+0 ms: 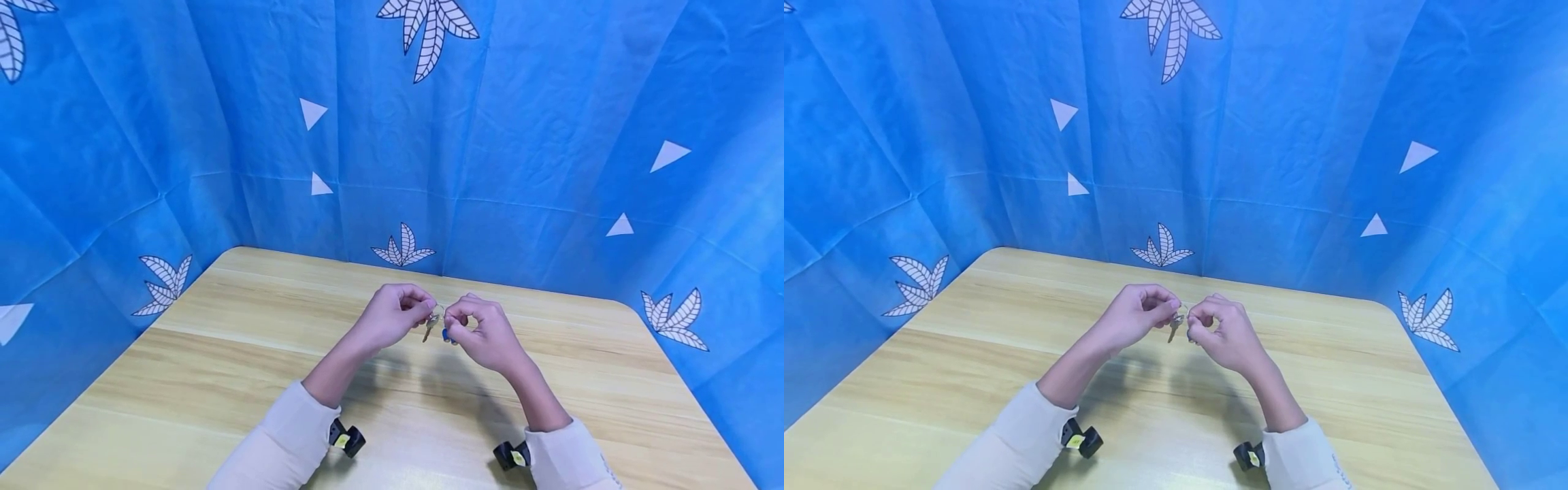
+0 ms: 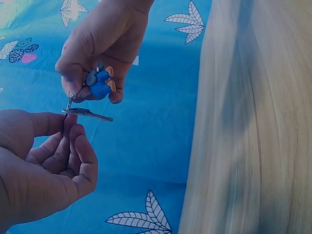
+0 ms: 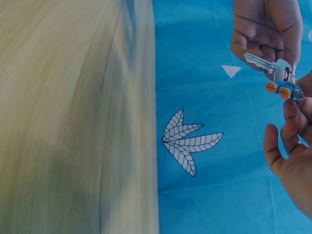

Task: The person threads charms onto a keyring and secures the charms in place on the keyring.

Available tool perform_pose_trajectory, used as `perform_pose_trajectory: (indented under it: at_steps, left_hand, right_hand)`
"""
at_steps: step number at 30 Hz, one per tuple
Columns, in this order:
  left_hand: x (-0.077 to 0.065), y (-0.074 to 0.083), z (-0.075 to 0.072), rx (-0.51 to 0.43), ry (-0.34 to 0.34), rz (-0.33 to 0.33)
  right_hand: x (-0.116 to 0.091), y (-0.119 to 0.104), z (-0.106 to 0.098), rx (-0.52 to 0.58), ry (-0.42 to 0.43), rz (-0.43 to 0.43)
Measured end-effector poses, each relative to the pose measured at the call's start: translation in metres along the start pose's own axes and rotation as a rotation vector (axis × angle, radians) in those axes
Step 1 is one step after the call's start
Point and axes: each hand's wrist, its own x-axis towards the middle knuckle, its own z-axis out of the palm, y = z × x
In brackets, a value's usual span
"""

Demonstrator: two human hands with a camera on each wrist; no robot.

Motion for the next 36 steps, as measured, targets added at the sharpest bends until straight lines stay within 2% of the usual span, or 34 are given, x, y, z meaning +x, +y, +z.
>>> perform_pose_trajectory:
  at_steps: [12,21,36]
  left_hand:
    - [-0.0011,0.0002,-0.0014,0.026,0.031,0.032]
    - [-0.001,-0.0004,0.0001,0.073,0.039,0.058]
    - [-0.0026,0.0013,0.0043,0.109,0.101,0.078]
  right_hand:
    - [0.0013,-0.005,-0.0001,0.037,-0.032,0.031]
    - [0.0015,-0.0043,0.0017,0.024,-0.011,0.025]
    - [0.0014,-0.0059,0.0017,-0.02,0.024,0.018]
